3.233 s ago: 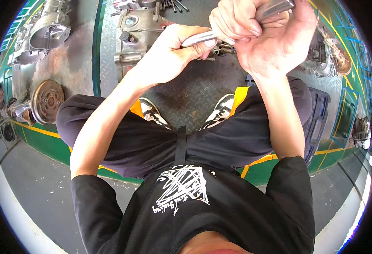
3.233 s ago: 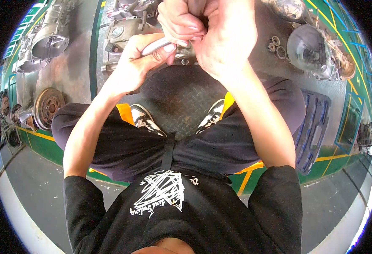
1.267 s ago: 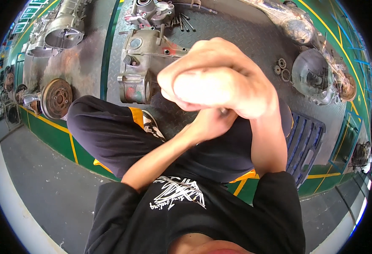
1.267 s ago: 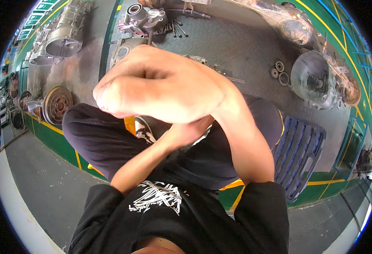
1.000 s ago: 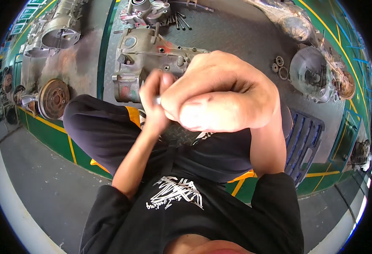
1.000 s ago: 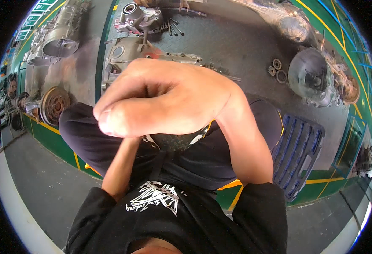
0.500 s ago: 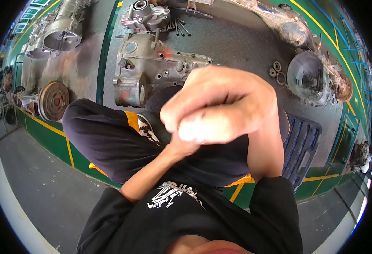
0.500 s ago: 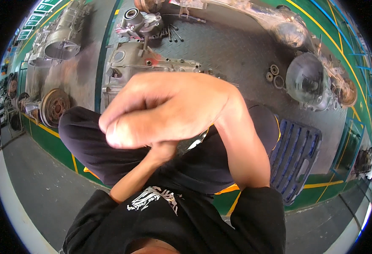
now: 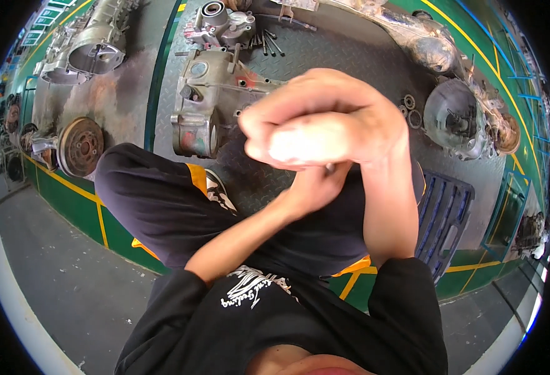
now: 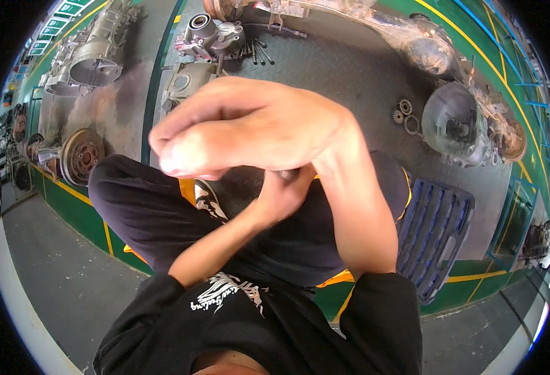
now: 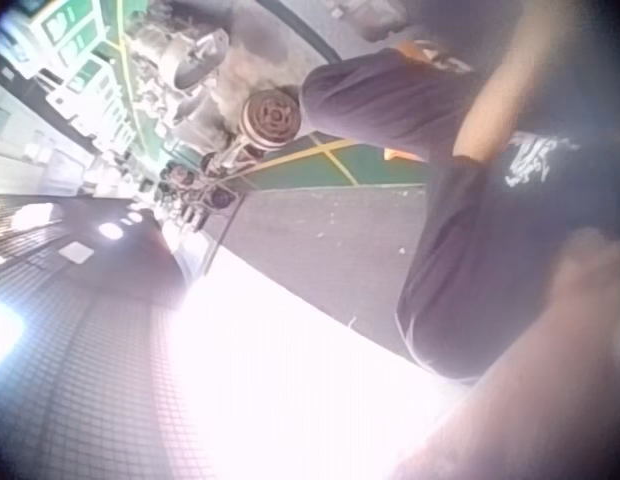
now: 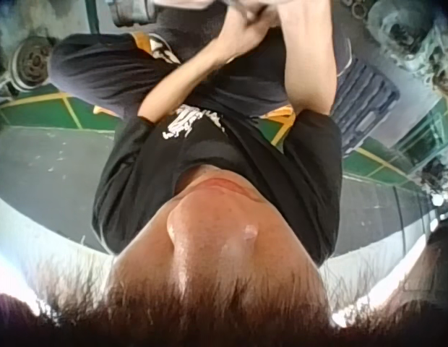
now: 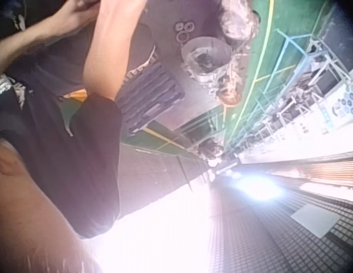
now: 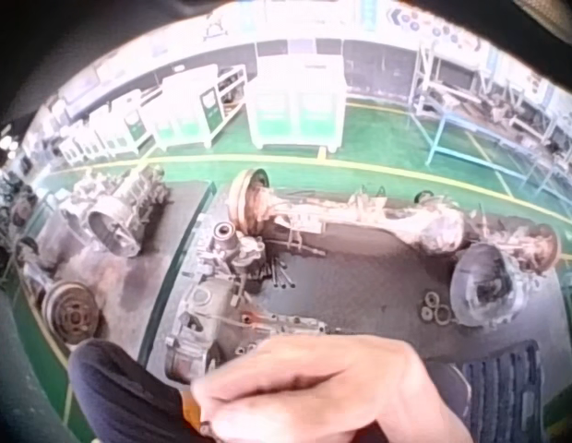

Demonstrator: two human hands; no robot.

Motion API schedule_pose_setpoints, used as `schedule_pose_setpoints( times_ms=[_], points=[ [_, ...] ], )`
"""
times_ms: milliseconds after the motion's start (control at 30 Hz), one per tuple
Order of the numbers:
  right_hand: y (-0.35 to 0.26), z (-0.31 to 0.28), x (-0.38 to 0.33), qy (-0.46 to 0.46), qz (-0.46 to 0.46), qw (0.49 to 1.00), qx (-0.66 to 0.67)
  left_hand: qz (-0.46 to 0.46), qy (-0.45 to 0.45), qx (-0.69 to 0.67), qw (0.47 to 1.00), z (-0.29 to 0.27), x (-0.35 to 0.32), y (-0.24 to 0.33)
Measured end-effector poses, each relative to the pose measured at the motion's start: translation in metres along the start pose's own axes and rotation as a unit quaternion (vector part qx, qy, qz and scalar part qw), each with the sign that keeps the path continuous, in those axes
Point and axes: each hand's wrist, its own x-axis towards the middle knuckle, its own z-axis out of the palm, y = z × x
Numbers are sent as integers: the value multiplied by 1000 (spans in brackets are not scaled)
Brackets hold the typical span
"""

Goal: Disassembling a transmission or transfer case assembly using hand tools in a workshop.

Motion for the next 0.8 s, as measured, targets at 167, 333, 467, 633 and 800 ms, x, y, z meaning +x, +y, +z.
schedule_pose_setpoints(
  times_ms=[167,333,467,633,800],
  points=[
    [-4,13,2,-77,-38,996,2,149,66,82,983,-78,-32,-4],
    [-1,17,16,-150,10,981,-122,123,356,98,921,-70,70,24],
    [22,25,28,-64,-3,990,-128,-23,239,200,950,-20,78,35],
    [-8,8,7,-64,40,997,-30,41,-10,-48,998,-9,-26,-8],
    [4,17,12,-165,-54,975,-142,10,314,57,948,-83,-17,13]
  ],
)
